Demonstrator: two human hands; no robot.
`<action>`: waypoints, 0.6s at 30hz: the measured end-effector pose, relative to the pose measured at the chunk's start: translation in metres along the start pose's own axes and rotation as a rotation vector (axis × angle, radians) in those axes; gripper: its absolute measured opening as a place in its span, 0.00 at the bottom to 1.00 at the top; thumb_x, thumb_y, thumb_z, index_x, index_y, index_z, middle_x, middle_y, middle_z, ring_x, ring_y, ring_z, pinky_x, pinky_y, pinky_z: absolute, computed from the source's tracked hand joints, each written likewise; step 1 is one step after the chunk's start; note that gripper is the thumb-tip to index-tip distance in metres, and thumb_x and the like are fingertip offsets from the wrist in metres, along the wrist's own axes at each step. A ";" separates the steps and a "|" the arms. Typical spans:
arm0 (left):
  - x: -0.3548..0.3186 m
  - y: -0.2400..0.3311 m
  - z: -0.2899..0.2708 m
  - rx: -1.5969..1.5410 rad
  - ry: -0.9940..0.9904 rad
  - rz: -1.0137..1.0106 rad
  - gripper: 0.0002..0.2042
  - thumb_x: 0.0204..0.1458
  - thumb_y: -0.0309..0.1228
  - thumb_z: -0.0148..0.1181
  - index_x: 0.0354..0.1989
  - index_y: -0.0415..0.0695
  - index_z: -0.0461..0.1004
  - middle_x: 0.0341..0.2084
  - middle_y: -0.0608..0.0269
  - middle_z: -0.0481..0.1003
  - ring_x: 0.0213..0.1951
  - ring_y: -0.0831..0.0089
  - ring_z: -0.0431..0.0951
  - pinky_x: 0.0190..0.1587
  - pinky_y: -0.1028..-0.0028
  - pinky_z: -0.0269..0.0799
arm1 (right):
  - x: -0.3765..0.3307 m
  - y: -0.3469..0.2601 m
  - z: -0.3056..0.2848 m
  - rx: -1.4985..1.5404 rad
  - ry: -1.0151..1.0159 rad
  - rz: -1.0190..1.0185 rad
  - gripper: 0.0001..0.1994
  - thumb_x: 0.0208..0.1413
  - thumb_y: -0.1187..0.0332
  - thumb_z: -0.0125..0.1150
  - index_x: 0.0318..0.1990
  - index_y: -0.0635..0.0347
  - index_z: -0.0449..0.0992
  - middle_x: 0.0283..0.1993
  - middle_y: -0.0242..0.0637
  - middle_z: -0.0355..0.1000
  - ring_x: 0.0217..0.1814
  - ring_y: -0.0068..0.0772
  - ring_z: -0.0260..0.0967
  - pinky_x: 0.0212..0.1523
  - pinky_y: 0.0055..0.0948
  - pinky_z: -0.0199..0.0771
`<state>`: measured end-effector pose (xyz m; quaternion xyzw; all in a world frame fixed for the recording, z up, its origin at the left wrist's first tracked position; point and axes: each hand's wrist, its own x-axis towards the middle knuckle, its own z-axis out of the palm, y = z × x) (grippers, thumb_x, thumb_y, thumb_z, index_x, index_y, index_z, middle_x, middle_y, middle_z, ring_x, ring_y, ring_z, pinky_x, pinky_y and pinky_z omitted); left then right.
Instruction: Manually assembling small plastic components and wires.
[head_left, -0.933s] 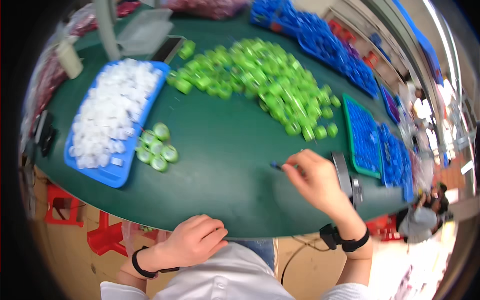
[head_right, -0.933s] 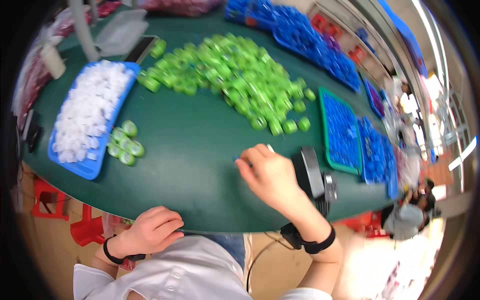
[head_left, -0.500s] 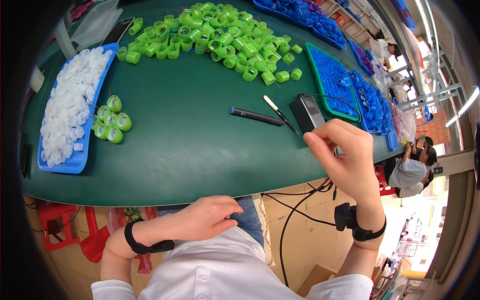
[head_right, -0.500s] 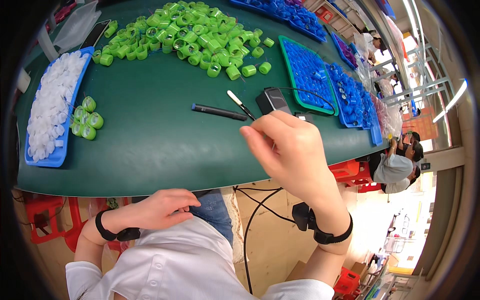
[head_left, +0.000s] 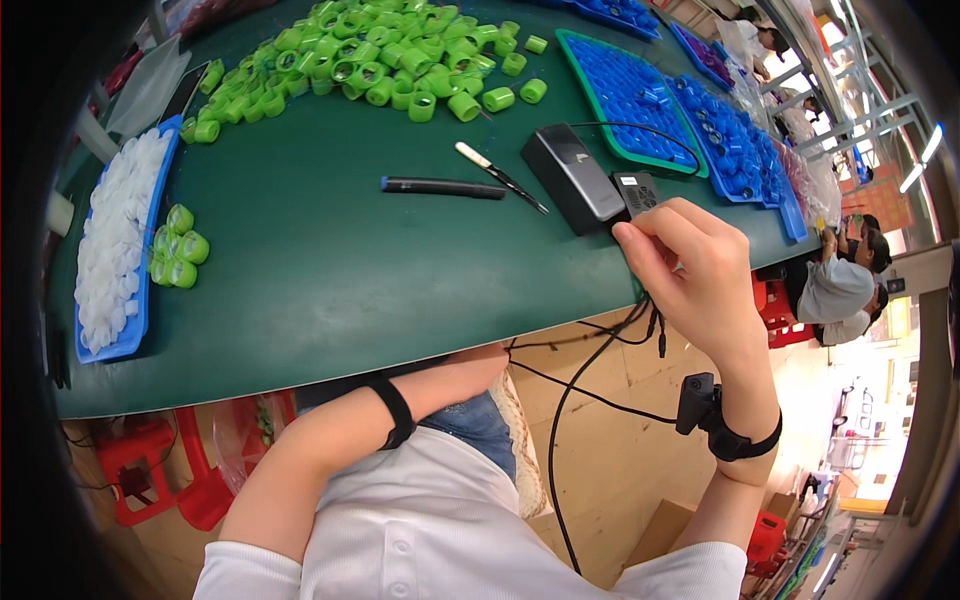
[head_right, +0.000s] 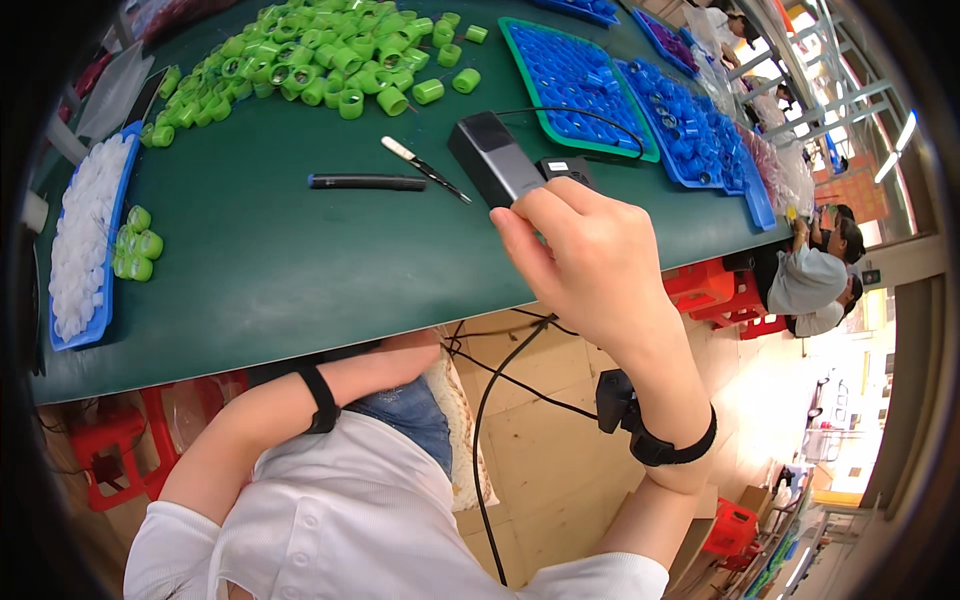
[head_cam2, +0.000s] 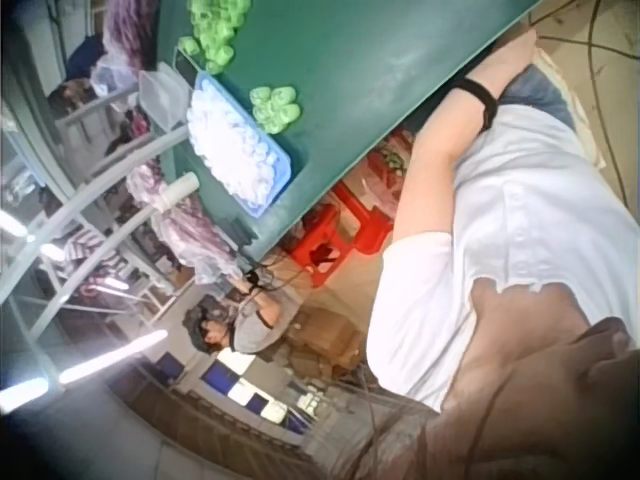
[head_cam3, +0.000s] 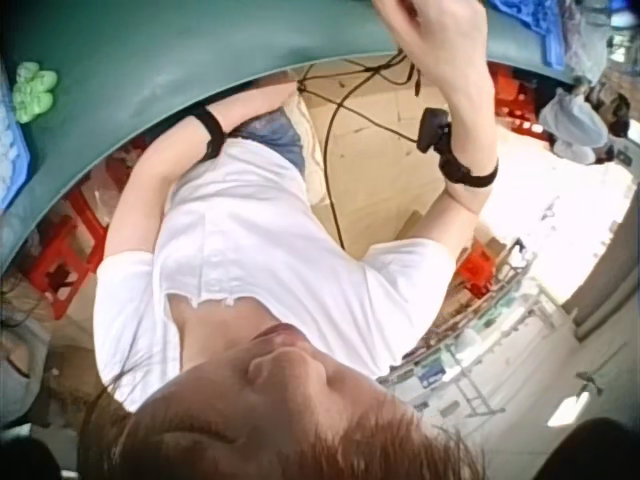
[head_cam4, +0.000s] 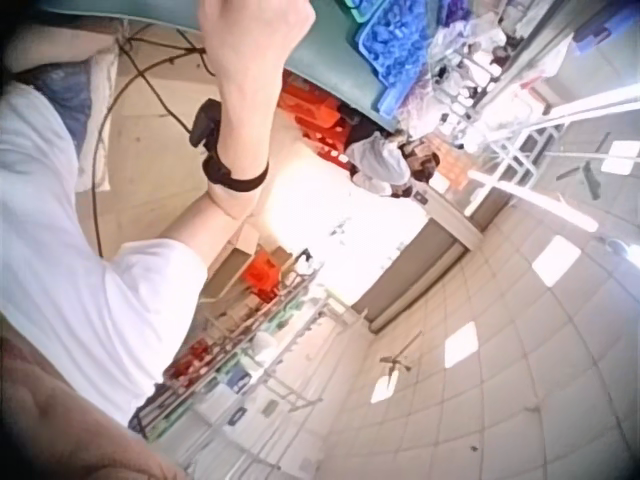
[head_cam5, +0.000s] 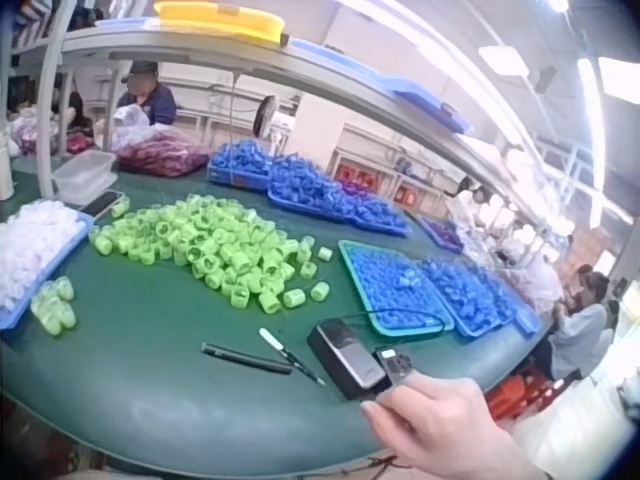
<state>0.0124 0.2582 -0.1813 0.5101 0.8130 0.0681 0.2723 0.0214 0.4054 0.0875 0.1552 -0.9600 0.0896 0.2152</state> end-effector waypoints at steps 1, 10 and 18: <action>0.004 -0.006 0.000 -0.122 0.115 0.024 0.12 0.48 0.25 0.48 0.38 0.32 0.73 0.32 0.42 0.74 0.38 0.52 0.75 0.43 0.61 0.69 | -0.006 0.003 -0.003 -0.010 0.012 0.010 0.06 0.47 0.72 0.64 0.23 0.60 0.72 0.20 0.35 0.65 0.17 0.38 0.64 0.18 0.31 0.62; -0.029 0.048 0.004 -0.310 -0.260 0.386 0.08 0.50 0.28 0.53 0.31 0.35 0.73 0.32 0.47 0.73 0.41 0.50 0.72 0.45 0.58 0.66 | -0.045 0.037 0.002 0.132 0.092 0.045 0.06 0.46 0.73 0.64 0.23 0.60 0.72 0.20 0.36 0.66 0.17 0.36 0.65 0.17 0.31 0.62; -0.043 0.035 0.010 -0.529 -0.153 0.470 0.07 0.51 0.28 0.55 0.35 0.37 0.72 0.33 0.51 0.70 0.42 0.53 0.69 0.46 0.61 0.66 | -0.082 0.025 0.049 0.076 -0.023 -0.024 0.11 0.46 0.69 0.63 0.19 0.57 0.67 0.18 0.33 0.61 0.17 0.35 0.64 0.16 0.31 0.65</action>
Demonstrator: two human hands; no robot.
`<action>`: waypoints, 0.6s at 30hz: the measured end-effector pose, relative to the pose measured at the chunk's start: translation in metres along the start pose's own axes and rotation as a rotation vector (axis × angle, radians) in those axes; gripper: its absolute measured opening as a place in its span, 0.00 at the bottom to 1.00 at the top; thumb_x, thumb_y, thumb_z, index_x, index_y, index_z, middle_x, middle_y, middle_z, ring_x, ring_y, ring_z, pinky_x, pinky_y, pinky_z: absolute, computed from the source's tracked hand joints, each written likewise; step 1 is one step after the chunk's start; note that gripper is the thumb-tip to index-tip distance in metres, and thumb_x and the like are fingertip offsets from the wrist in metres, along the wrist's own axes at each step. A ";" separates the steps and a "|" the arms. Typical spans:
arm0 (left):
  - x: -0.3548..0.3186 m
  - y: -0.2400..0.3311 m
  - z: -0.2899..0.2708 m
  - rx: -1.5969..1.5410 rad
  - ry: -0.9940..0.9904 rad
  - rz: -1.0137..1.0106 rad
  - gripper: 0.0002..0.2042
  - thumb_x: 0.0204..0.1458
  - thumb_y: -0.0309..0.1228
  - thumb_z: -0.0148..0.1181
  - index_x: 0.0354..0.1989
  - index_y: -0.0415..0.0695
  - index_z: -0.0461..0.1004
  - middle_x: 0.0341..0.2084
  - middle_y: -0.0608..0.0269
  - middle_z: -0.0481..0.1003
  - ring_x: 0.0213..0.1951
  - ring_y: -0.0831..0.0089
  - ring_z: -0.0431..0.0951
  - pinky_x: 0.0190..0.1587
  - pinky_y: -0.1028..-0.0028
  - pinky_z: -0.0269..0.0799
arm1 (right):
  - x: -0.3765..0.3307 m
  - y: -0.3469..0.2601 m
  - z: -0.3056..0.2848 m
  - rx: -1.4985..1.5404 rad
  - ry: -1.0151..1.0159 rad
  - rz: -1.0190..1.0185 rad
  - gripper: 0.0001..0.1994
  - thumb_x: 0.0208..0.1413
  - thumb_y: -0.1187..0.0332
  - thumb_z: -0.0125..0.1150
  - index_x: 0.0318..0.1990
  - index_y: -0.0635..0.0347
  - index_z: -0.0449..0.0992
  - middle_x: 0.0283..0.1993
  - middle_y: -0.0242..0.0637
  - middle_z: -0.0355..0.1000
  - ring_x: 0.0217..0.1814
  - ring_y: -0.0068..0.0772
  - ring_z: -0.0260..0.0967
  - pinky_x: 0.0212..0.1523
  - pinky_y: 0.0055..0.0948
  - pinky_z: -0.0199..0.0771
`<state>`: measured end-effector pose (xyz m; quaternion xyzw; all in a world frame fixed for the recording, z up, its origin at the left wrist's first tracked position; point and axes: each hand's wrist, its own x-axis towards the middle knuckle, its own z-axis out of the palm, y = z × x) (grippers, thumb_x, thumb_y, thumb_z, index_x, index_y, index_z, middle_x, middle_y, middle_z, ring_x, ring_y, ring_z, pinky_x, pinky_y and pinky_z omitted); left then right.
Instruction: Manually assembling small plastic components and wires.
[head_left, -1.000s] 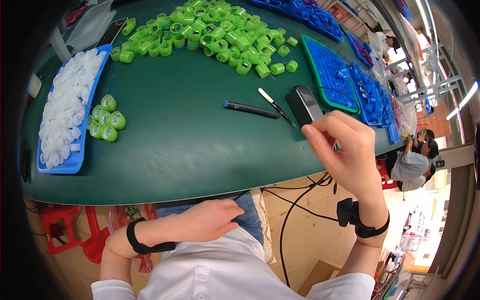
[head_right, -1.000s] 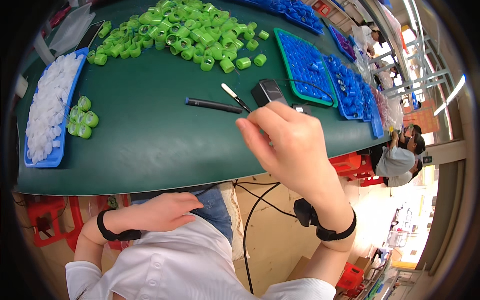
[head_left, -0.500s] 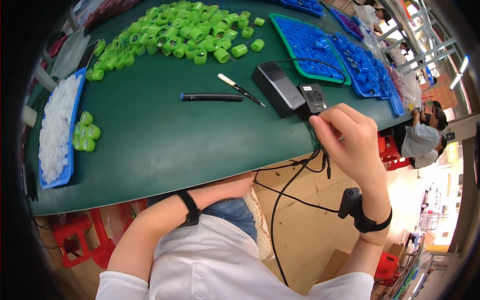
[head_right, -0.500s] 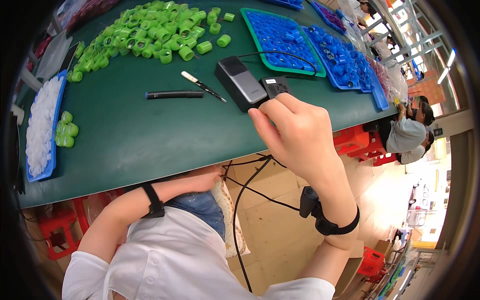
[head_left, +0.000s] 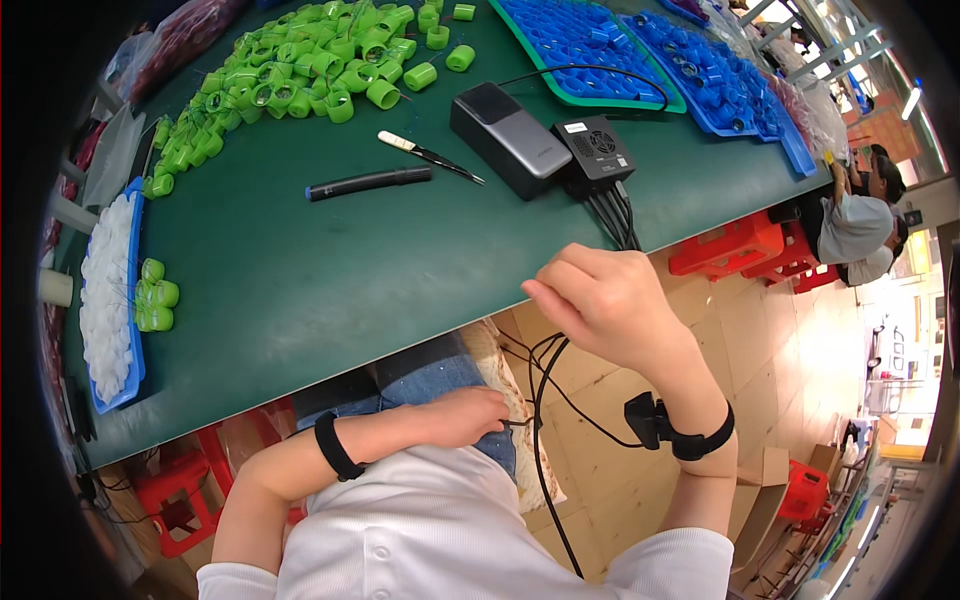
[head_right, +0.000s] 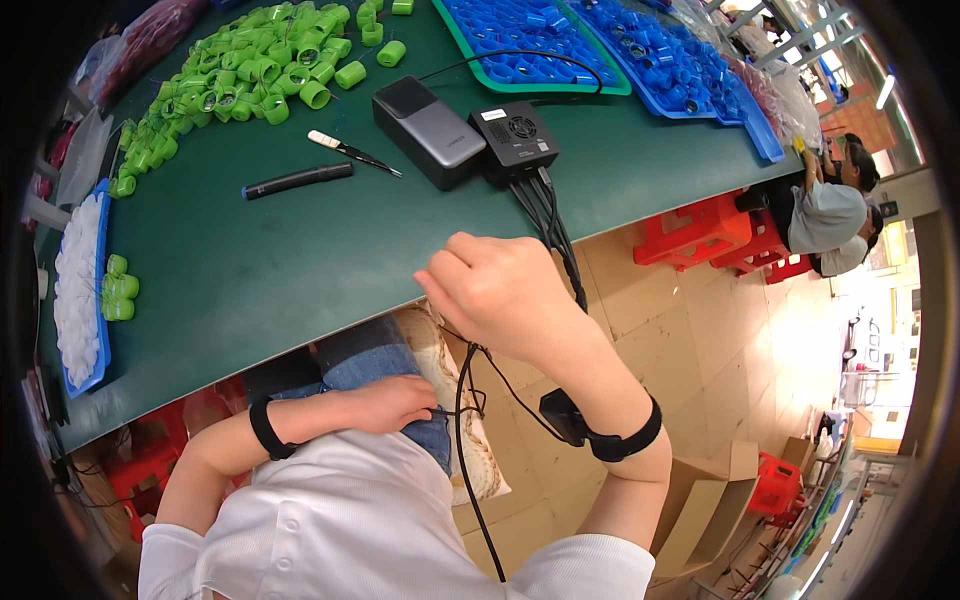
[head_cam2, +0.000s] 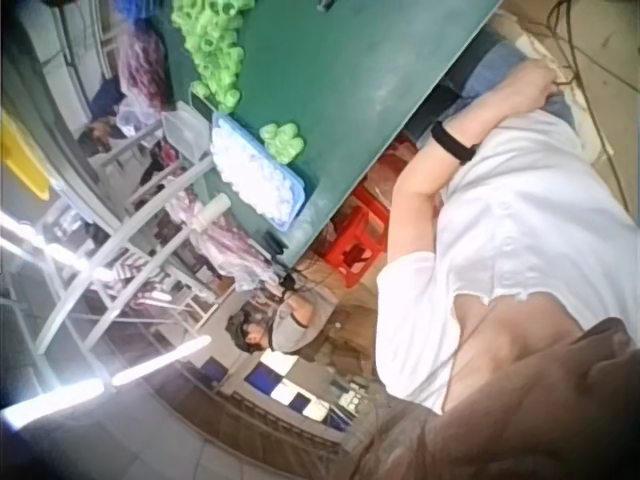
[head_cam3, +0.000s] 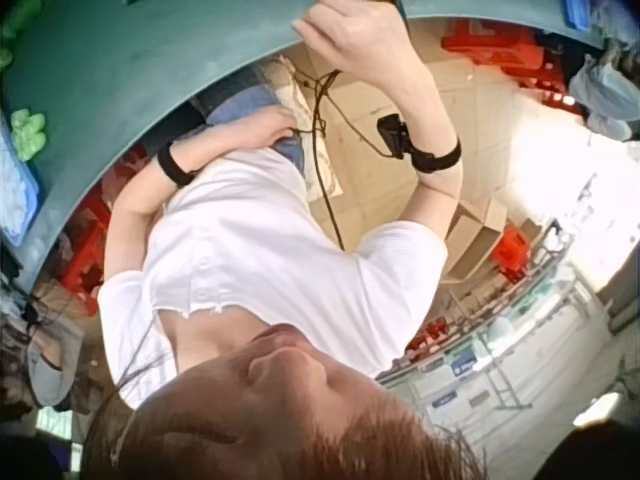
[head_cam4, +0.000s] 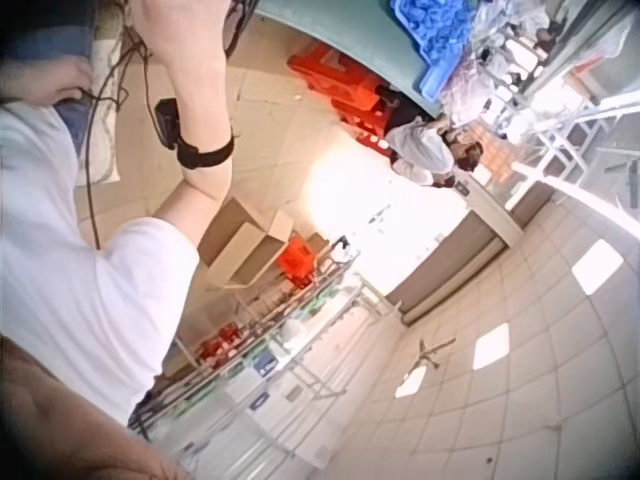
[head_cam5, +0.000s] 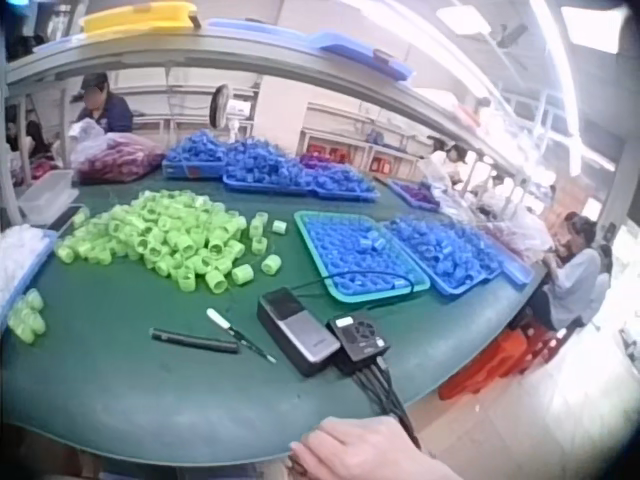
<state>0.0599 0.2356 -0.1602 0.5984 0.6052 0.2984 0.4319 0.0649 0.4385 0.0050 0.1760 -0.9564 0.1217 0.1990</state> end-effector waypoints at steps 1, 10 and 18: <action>0.001 0.001 0.002 -0.007 0.010 0.015 0.06 0.52 0.28 0.54 0.33 0.37 0.72 0.33 0.51 0.70 0.43 0.53 0.70 0.46 0.61 0.66 | -0.004 -0.002 0.002 0.019 0.013 0.005 0.11 0.46 0.69 0.63 0.19 0.58 0.67 0.18 0.33 0.61 0.17 0.35 0.65 0.16 0.31 0.64; -0.015 0.028 -0.016 0.077 0.059 0.092 0.07 0.53 0.29 0.53 0.34 0.37 0.71 0.30 0.52 0.69 0.38 0.54 0.70 0.40 0.61 0.67 | 0.007 -0.007 -0.048 -0.076 0.033 -0.062 0.08 0.43 0.74 0.65 0.20 0.60 0.71 0.20 0.35 0.66 0.18 0.35 0.65 0.16 0.30 0.63; -0.155 0.113 -0.110 0.079 0.899 0.000 0.03 0.45 0.22 0.57 0.26 0.35 0.72 0.22 0.56 0.70 0.23 0.65 0.70 0.26 0.71 0.65 | 0.114 -0.055 -0.160 -0.263 0.026 -0.248 0.04 0.47 0.79 0.62 0.25 0.68 0.72 0.21 0.35 0.66 0.20 0.23 0.62 0.21 0.21 0.59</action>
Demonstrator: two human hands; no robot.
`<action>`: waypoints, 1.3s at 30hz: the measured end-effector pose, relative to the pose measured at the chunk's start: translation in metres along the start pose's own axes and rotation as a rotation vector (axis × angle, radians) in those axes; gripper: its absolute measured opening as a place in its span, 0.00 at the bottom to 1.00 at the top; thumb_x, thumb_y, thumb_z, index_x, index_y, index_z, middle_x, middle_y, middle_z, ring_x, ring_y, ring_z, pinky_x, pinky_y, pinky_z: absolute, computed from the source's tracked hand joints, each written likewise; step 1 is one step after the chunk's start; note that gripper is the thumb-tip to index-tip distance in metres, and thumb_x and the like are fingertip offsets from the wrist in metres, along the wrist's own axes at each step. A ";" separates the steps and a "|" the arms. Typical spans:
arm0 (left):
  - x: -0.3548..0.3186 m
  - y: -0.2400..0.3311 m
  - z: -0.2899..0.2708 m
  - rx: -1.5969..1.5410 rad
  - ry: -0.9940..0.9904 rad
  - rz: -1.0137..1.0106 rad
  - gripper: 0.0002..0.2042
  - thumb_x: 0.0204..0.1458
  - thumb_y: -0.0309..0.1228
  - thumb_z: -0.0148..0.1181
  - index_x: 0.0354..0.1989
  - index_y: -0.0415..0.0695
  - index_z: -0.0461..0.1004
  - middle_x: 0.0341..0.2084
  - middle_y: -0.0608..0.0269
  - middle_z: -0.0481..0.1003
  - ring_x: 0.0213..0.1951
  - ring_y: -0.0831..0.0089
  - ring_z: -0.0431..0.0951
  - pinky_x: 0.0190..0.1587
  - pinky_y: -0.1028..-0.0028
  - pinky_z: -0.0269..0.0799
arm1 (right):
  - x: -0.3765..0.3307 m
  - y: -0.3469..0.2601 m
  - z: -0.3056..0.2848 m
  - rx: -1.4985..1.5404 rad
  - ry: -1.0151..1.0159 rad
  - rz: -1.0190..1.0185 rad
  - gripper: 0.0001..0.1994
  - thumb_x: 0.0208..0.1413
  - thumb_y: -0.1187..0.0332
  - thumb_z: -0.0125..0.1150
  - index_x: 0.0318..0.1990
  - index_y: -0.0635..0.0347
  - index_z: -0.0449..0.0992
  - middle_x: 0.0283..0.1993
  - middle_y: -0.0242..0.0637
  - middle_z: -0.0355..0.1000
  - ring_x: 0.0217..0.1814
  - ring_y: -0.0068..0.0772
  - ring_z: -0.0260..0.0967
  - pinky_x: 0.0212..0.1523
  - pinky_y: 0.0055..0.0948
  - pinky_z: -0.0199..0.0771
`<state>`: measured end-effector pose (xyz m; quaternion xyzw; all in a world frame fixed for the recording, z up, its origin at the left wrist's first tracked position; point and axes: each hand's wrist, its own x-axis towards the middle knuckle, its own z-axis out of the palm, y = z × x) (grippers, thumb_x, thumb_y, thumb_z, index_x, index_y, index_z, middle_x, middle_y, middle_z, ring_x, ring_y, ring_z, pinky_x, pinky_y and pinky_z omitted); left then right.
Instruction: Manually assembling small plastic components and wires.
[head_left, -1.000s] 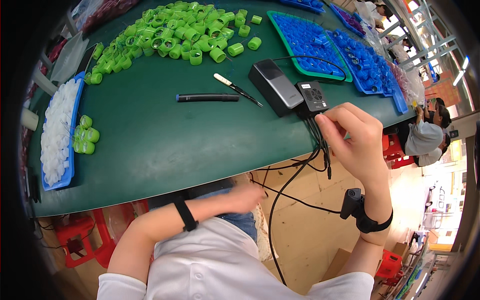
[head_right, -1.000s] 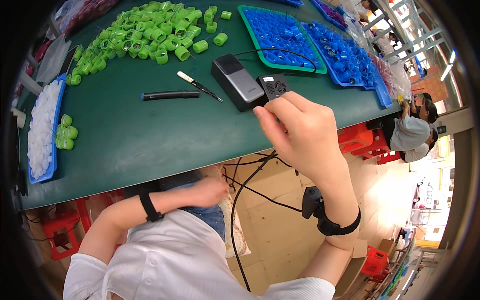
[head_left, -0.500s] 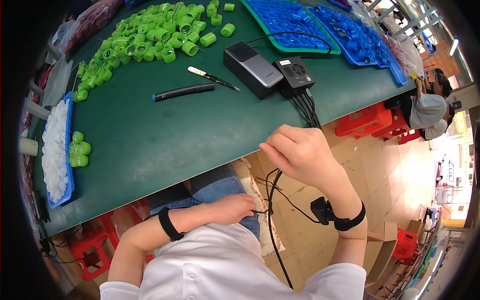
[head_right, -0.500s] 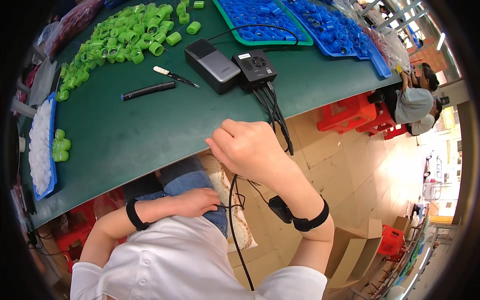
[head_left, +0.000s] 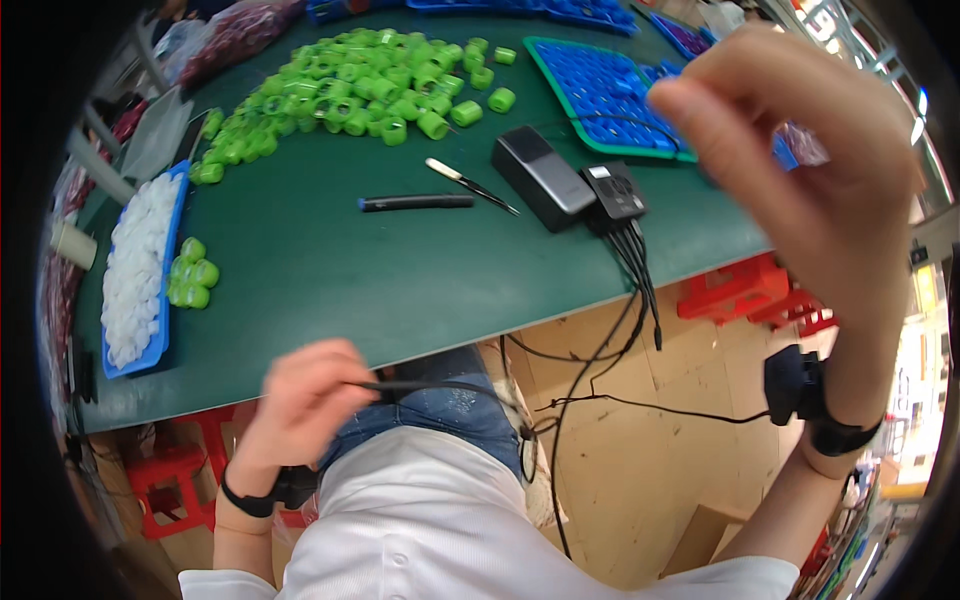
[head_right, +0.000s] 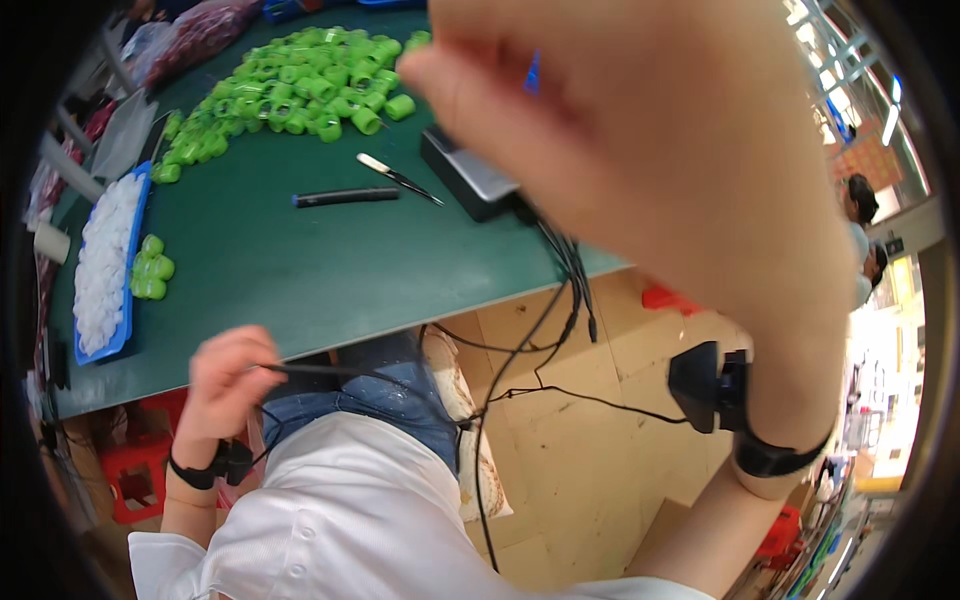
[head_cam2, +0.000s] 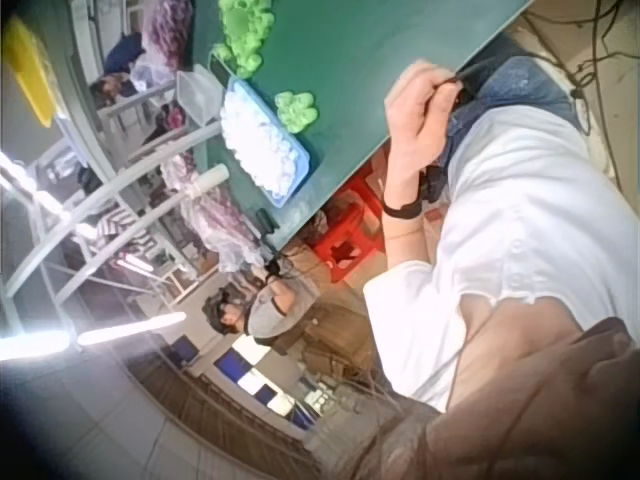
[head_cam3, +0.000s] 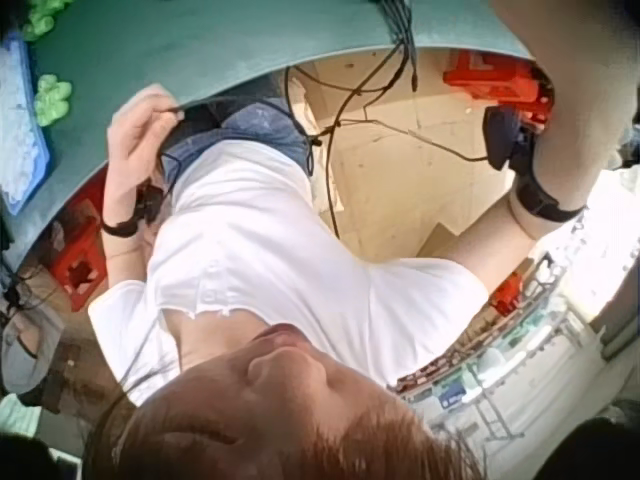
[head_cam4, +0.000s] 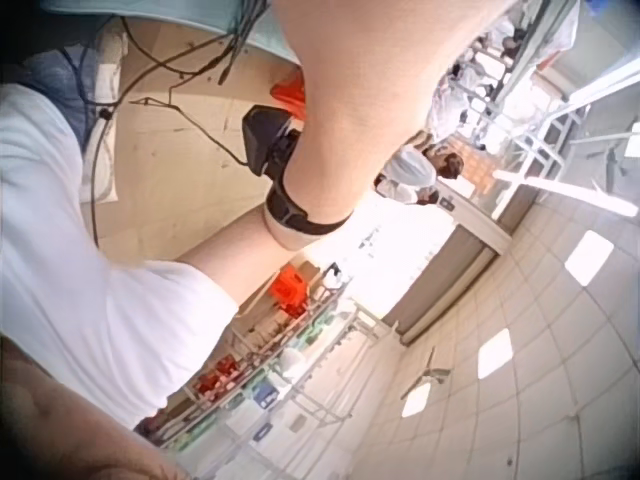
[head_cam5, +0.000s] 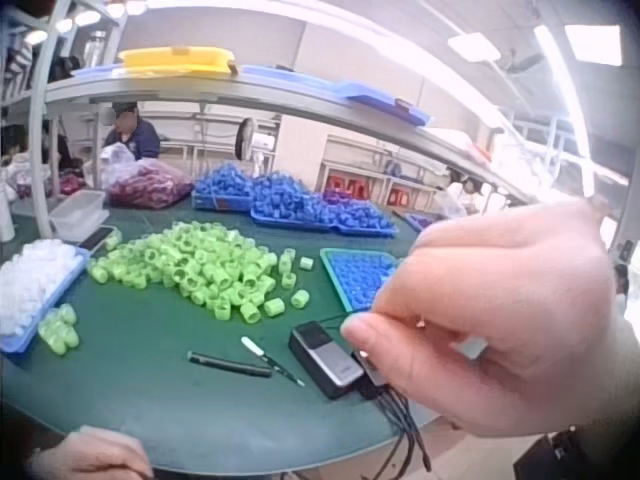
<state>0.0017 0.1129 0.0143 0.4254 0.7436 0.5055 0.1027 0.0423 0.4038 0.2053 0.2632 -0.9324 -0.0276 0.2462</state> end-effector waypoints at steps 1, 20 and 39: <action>-0.011 0.003 -0.017 -0.061 0.152 -0.037 0.03 0.43 0.21 0.55 0.24 0.34 0.71 0.19 0.58 0.69 0.22 0.70 0.69 0.25 0.75 0.62 | 0.006 -0.005 -0.003 -0.002 0.010 -0.020 0.04 0.47 0.79 0.62 0.25 0.68 0.72 0.21 0.35 0.66 0.20 0.23 0.62 0.21 0.21 0.59; -0.208 -0.119 -0.014 0.894 -0.221 -0.725 0.19 0.44 0.28 0.54 0.46 0.35 0.68 0.34 0.49 0.72 0.38 0.53 0.72 0.41 0.59 0.68 | 0.072 -0.055 0.085 0.214 -0.078 -0.244 0.10 0.38 0.74 0.67 0.29 0.62 0.72 0.26 0.36 0.68 0.21 0.32 0.67 0.19 0.29 0.63; -0.063 -0.160 -0.005 0.058 -0.280 -0.169 0.16 0.50 0.33 0.55 0.47 0.41 0.70 0.47 0.49 0.69 0.45 0.51 0.72 0.45 0.63 0.70 | 0.148 0.008 0.224 0.410 -0.224 0.177 0.06 0.51 0.69 0.59 0.28 0.62 0.74 0.24 0.42 0.72 0.24 0.43 0.71 0.25 0.35 0.70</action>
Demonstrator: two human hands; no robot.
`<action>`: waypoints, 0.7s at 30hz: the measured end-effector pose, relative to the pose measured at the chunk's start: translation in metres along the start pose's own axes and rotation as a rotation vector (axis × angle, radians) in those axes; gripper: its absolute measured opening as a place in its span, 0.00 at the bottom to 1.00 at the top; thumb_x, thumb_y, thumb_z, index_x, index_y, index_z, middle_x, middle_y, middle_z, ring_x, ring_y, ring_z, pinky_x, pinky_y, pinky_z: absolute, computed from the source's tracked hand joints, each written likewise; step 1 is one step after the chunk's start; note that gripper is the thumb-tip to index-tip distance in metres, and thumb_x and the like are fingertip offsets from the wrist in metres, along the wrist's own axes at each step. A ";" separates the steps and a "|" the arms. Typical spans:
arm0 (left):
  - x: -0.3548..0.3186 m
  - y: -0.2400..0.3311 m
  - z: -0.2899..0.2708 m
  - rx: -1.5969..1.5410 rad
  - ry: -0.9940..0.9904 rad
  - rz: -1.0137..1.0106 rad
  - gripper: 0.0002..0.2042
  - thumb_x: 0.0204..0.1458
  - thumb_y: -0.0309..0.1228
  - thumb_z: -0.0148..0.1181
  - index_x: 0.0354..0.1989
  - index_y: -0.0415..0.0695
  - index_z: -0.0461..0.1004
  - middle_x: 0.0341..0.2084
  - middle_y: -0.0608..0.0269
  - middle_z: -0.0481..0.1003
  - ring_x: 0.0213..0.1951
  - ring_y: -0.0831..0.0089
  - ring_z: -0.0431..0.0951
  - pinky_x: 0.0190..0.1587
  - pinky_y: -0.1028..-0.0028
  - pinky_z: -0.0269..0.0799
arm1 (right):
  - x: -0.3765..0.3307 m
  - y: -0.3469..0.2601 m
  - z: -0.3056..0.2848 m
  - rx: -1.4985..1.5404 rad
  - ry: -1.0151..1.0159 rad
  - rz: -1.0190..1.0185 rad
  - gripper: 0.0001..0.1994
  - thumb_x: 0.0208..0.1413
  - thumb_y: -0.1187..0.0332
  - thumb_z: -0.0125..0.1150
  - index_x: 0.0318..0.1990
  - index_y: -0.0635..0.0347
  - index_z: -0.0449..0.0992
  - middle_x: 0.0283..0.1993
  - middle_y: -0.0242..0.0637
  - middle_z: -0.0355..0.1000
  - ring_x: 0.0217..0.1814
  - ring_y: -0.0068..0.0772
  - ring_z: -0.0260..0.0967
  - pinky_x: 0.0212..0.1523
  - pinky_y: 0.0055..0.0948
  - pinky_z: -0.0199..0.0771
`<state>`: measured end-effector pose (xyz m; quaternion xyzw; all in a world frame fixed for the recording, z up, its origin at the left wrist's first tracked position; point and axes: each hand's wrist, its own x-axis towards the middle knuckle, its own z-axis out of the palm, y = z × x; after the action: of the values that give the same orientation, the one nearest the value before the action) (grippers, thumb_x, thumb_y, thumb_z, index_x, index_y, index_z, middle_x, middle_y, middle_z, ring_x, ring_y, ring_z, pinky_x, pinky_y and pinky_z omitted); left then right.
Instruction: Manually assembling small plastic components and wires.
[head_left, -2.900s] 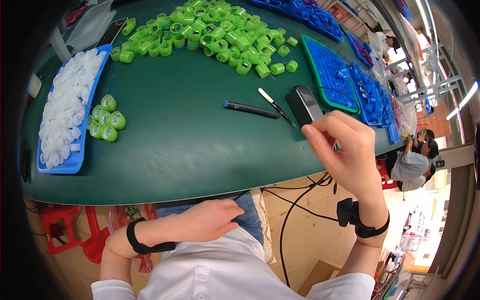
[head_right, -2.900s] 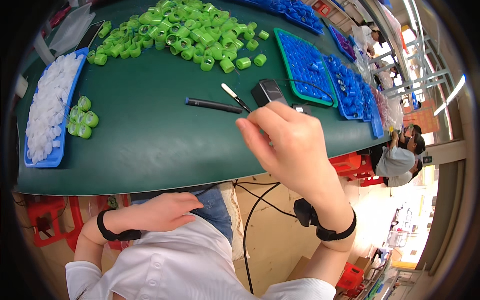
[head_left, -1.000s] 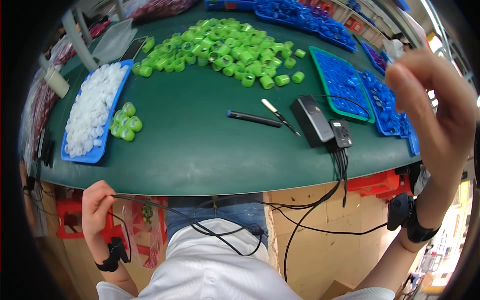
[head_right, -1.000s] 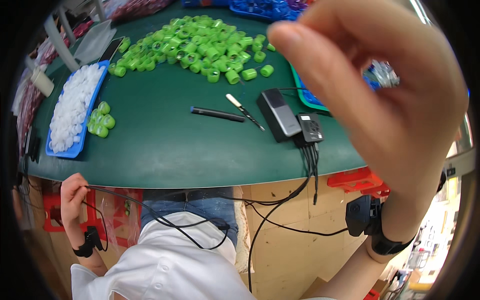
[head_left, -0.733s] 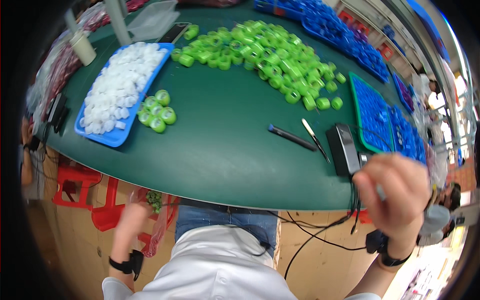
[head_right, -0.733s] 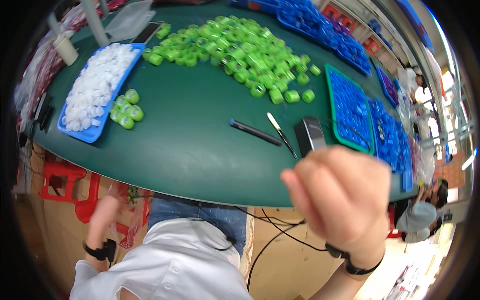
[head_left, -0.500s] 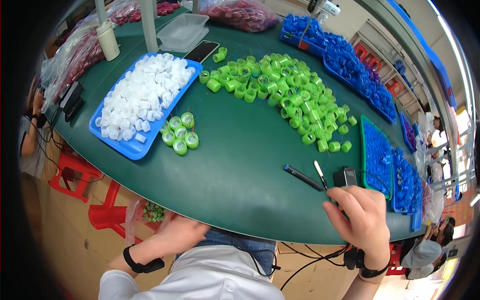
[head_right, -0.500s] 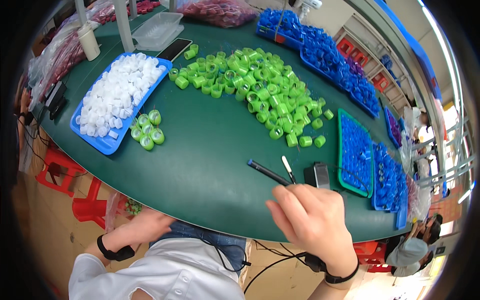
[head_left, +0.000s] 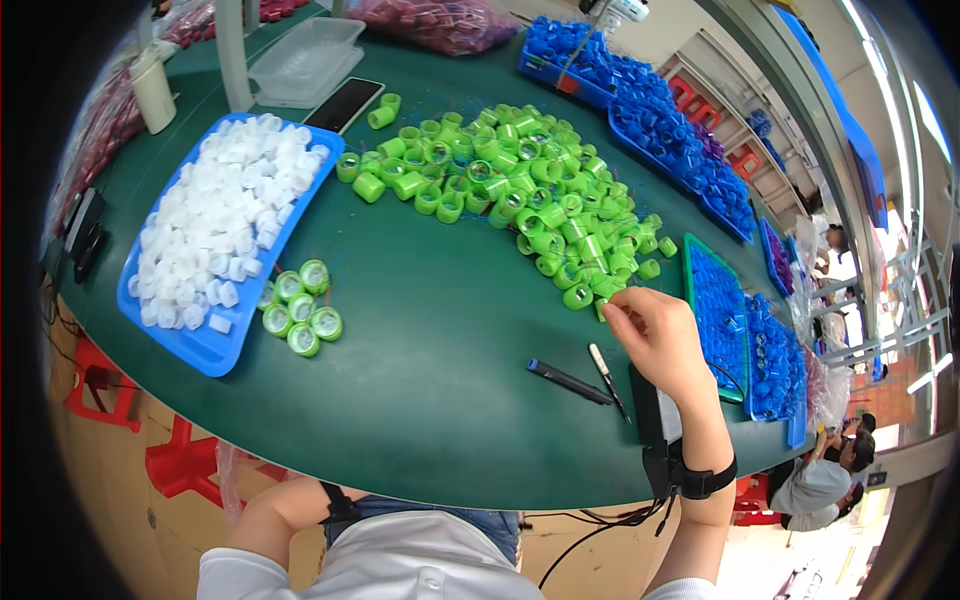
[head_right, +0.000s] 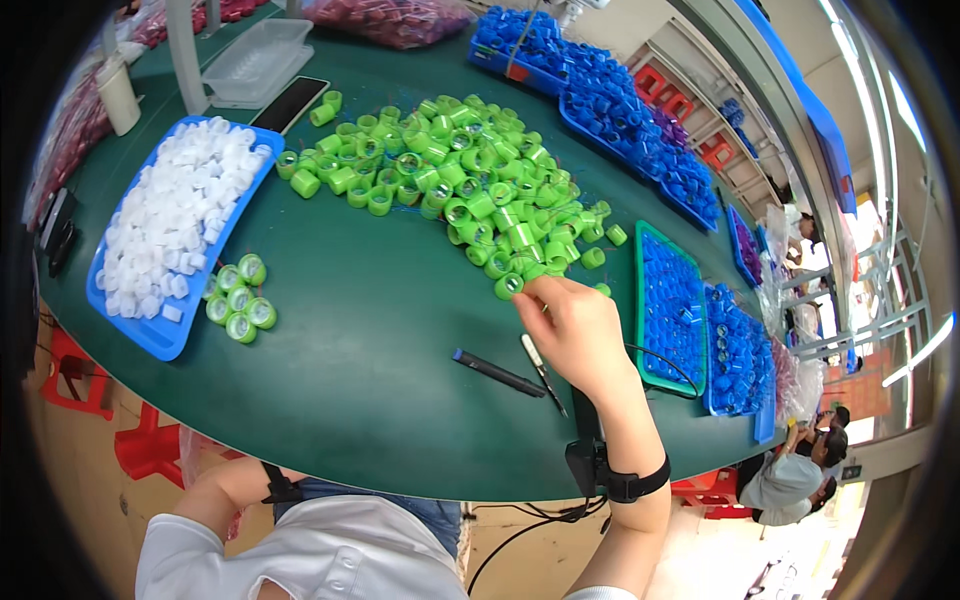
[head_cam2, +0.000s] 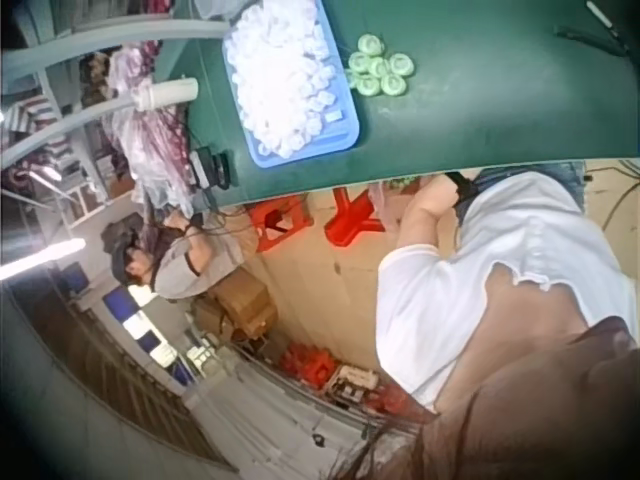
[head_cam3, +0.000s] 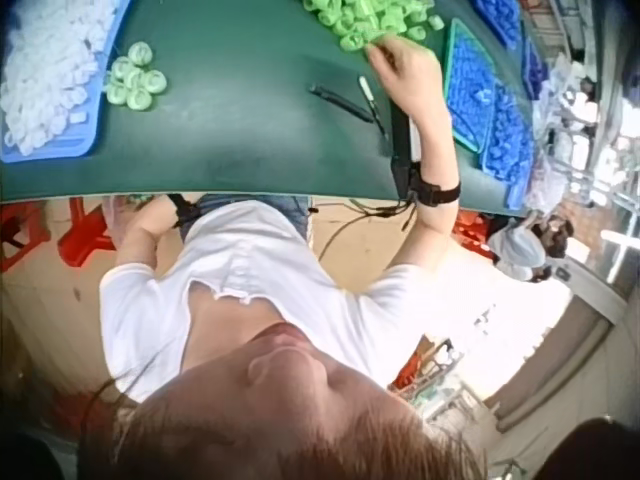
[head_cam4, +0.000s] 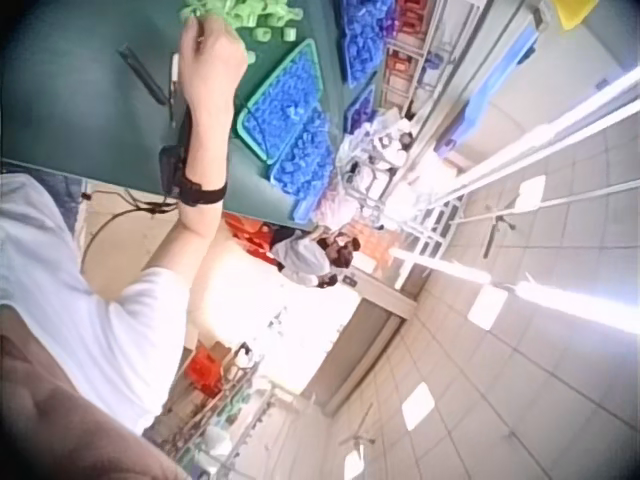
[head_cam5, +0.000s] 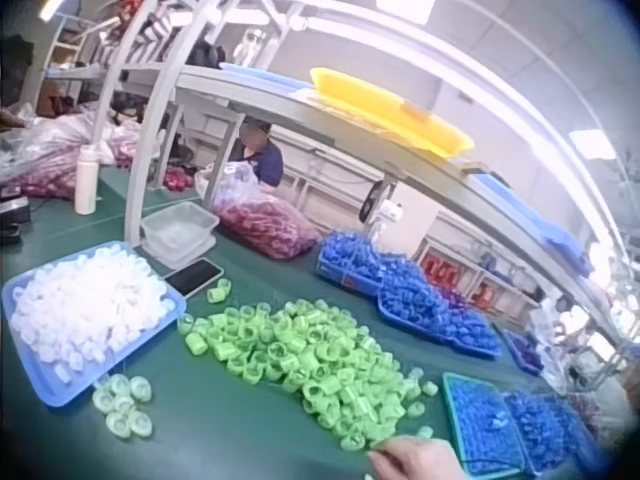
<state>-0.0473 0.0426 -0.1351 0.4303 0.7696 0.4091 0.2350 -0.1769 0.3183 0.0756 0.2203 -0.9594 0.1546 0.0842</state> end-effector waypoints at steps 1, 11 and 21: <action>0.003 0.004 -0.007 -0.023 0.002 -0.023 0.16 0.50 0.33 0.55 0.47 0.41 0.69 0.47 0.49 0.69 0.45 0.51 0.72 0.45 0.63 0.70 | -0.002 0.005 0.000 -0.004 -0.005 0.007 0.06 0.51 0.69 0.59 0.28 0.62 0.74 0.24 0.42 0.72 0.24 0.43 0.71 0.25 0.35 0.70; -0.044 0.037 -0.021 -0.160 0.062 -0.281 0.17 0.51 0.33 0.53 0.48 0.41 0.68 0.47 0.47 0.69 0.42 0.50 0.73 0.44 0.62 0.71 | -0.006 0.049 0.092 -0.212 -0.011 0.370 0.21 0.49 0.52 0.62 0.26 0.66 0.70 0.20 0.50 0.71 0.24 0.52 0.72 0.25 0.45 0.72; -0.066 0.100 -0.109 0.026 -0.160 0.060 0.16 0.57 0.34 0.50 0.50 0.38 0.66 0.34 0.52 0.71 0.35 0.59 0.75 0.36 0.66 0.73 | -0.026 0.052 0.085 0.198 0.371 0.368 0.22 0.44 0.67 0.63 0.48 0.68 0.70 0.20 0.39 0.72 0.20 0.32 0.72 0.25 0.30 0.70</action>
<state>-0.0433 -0.0311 0.0091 0.4875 0.7403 0.3704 0.2778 -0.1854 0.3446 -0.0234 0.0173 -0.9317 0.2982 0.2068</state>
